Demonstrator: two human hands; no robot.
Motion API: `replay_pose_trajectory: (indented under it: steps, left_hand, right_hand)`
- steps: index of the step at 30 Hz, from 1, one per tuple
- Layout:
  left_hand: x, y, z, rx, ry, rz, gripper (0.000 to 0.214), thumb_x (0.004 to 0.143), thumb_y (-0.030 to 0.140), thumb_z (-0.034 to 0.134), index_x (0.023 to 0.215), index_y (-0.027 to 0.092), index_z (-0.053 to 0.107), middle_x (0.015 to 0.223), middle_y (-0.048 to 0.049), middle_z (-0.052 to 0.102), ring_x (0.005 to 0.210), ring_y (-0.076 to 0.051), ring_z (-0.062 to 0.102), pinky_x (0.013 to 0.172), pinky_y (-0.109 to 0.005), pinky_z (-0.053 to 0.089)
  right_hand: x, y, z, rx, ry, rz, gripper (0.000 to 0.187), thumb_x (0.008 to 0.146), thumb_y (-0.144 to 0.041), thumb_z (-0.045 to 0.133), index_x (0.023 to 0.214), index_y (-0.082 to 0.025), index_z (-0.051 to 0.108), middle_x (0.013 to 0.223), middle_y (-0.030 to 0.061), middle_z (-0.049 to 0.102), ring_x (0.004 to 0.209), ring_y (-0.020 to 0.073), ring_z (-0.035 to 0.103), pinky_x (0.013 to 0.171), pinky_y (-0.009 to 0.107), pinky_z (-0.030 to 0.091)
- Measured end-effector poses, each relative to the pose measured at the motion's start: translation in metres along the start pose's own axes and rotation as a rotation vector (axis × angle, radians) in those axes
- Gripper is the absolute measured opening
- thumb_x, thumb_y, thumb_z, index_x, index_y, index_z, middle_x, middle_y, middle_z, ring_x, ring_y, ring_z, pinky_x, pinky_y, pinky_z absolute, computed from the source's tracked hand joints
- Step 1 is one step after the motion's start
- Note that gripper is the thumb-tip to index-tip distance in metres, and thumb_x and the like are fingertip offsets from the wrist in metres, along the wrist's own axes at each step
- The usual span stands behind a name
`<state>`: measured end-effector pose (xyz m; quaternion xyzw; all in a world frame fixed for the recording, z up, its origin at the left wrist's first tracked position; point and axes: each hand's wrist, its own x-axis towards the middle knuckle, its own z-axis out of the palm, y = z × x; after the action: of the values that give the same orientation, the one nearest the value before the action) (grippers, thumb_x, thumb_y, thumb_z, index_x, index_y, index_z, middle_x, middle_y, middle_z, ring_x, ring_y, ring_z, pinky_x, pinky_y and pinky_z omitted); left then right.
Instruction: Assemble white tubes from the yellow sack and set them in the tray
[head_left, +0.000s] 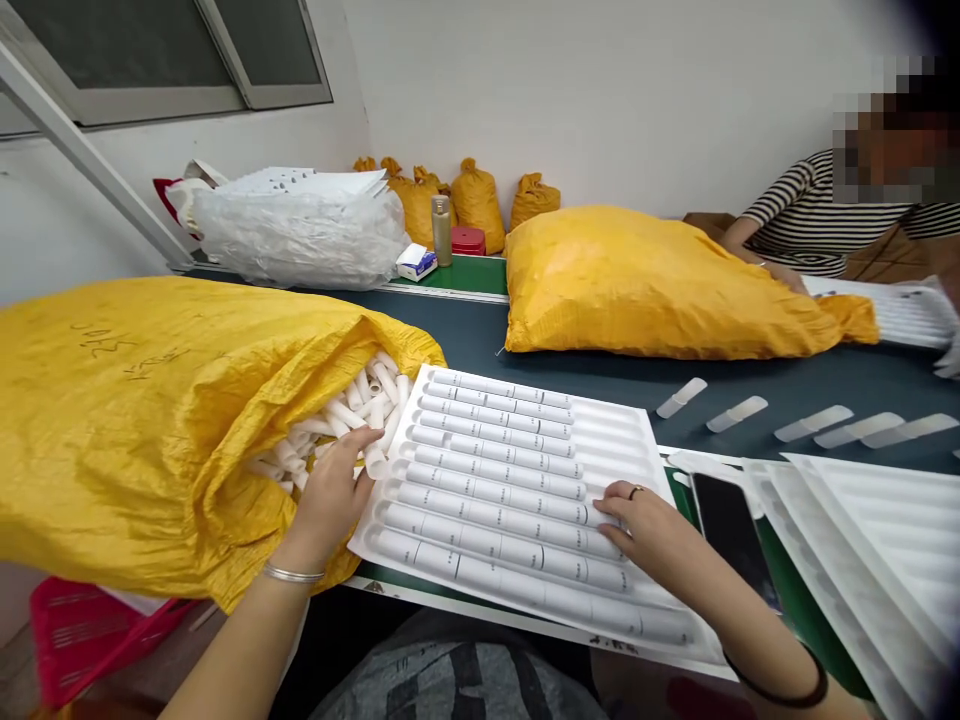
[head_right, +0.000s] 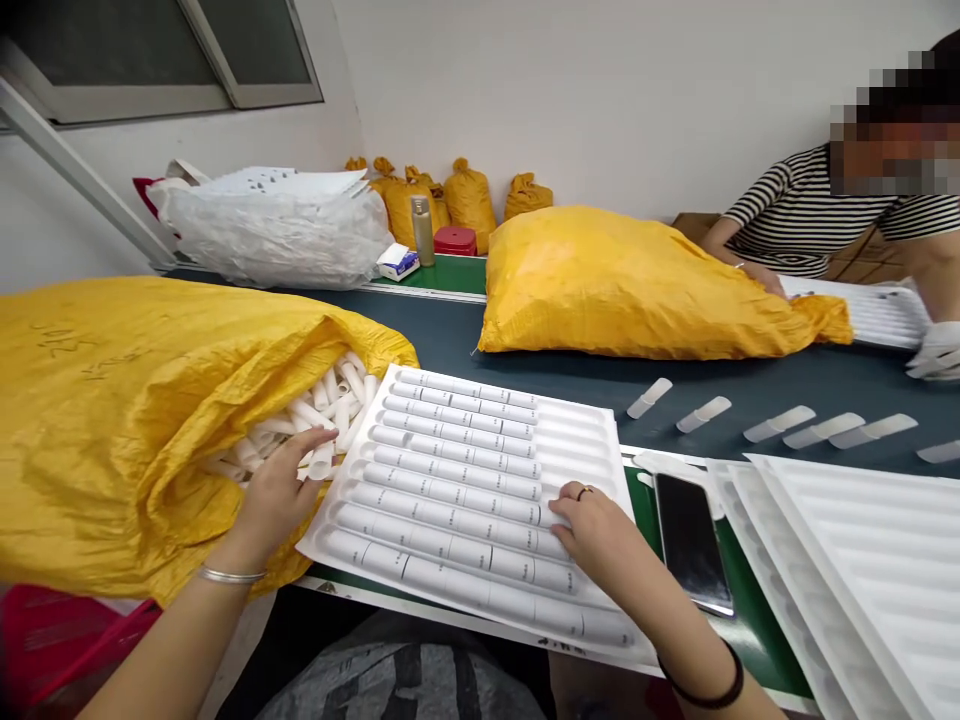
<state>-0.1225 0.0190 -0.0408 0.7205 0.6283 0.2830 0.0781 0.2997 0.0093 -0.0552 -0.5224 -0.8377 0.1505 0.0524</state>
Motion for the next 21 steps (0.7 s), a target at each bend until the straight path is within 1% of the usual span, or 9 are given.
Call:
replay_pose_trajectory:
  steps: [2,4,7,10,13,15,17,19,21]
  left_hand:
    - [-0.003,0.013,0.001,-0.118,0.036,-0.023,0.028,0.088,0.026,0.050,0.114,0.018,0.056,0.119,-0.0095,0.064,0.117,-0.024,0.056,0.102,-0.041,0.043]
    - [-0.006,0.025,0.004,-0.289,0.076,-0.060,0.023,0.084,0.030,0.059,0.106,0.020,0.059,0.115,-0.0079,0.065,0.115,-0.024,0.057,0.102,-0.040,0.043]
    - [-0.010,0.048,0.012,-0.735,0.143,-0.193,0.026,0.075,0.031,0.072,0.095,0.019,0.061,0.106,-0.0055,0.064,0.105,-0.020,0.059,0.095,-0.034,0.047]
    - [-0.013,0.077,0.018,-1.264,0.094,-0.402,0.034,0.067,0.027,0.077,0.095,0.020,0.059,0.093,-0.0006,0.062,0.087,-0.012,0.062,0.079,-0.024,0.051]
    - [-0.015,0.102,0.017,-1.617,-0.003,-0.558,0.053,0.064,0.017,0.078,0.107,0.029,0.050,0.092,0.0038,0.063,0.082,-0.009,0.063,0.071,-0.019,0.052]
    - [-0.016,0.110,0.016,-1.721,-0.036,-0.620,0.058,0.064,0.014,0.077,0.110,0.033,0.046,0.094,0.0055,0.065,0.081,-0.007,0.063,0.070,-0.017,0.053]
    - [-0.016,0.112,0.016,-1.753,-0.044,-0.643,0.054,0.065,0.014,0.078,0.107,0.030,0.049,0.095,0.0045,0.066,0.083,-0.007,0.064,0.073,-0.017,0.053]
    - [-0.016,0.109,0.017,-1.733,-0.030,-0.631,0.045,0.065,0.018,0.079,0.102,0.025,0.054,0.094,0.0023,0.067,0.084,-0.007,0.065,0.078,-0.018,0.053]
    - [-0.017,0.103,0.016,-1.628,-0.028,-0.595,0.039,0.066,0.023,0.080,0.098,0.021,0.058,0.089,0.0009,0.068,0.081,-0.008,0.066,0.078,-0.019,0.053]
  right_hand:
    - [-0.001,-0.002,-0.004,-0.041,0.119,-0.037,0.016,0.079,-0.016,0.055,0.089,-0.016,0.067,0.092,0.0122,0.067,0.076,0.0264,0.065,0.066,0.038,0.054]
    - [-0.001,-0.007,-0.016,0.001,0.208,0.012,0.014,0.079,-0.021,0.057,0.092,-0.017,0.062,0.086,0.0093,0.066,0.069,0.0240,0.065,0.059,0.034,0.053]
    - [0.003,-0.029,-0.032,0.228,0.295,0.087,0.019,0.083,-0.031,0.059,0.099,-0.020,0.060,0.085,0.0063,0.068,0.068,0.0201,0.064,0.056,0.029,0.052]
    - [0.013,-0.064,-0.031,0.548,0.293,0.022,0.023,0.085,-0.034,0.060,0.104,-0.021,0.064,0.098,0.0080,0.069,0.078,0.0192,0.065,0.062,0.027,0.054]
    - [0.027,-0.101,-0.017,0.919,0.221,0.006,0.026,0.084,-0.035,0.065,0.104,-0.021,0.064,0.096,0.0074,0.068,0.073,0.0166,0.064,0.060,0.027,0.054]
    - [0.036,-0.119,-0.009,1.180,0.213,-0.004,0.030,0.082,-0.037,0.067,0.106,-0.020,0.062,0.090,0.0055,0.067,0.070,0.0149,0.063,0.061,0.027,0.056]
    - [0.042,-0.130,-0.007,1.351,0.226,-0.052,0.032,0.083,-0.038,0.067,0.109,-0.020,0.061,0.091,0.0053,0.066,0.073,0.0148,0.064,0.067,0.029,0.058]
    - [0.044,-0.131,-0.011,1.353,0.289,-0.130,0.030,0.086,-0.037,0.064,0.111,-0.021,0.062,0.102,0.0081,0.064,0.086,0.0177,0.065,0.073,0.032,0.058]
    - [0.044,-0.126,-0.020,1.183,0.392,-0.224,0.026,0.088,-0.031,0.061,0.113,-0.023,0.064,0.114,0.0102,0.058,0.102,0.0211,0.062,0.081,0.034,0.057]
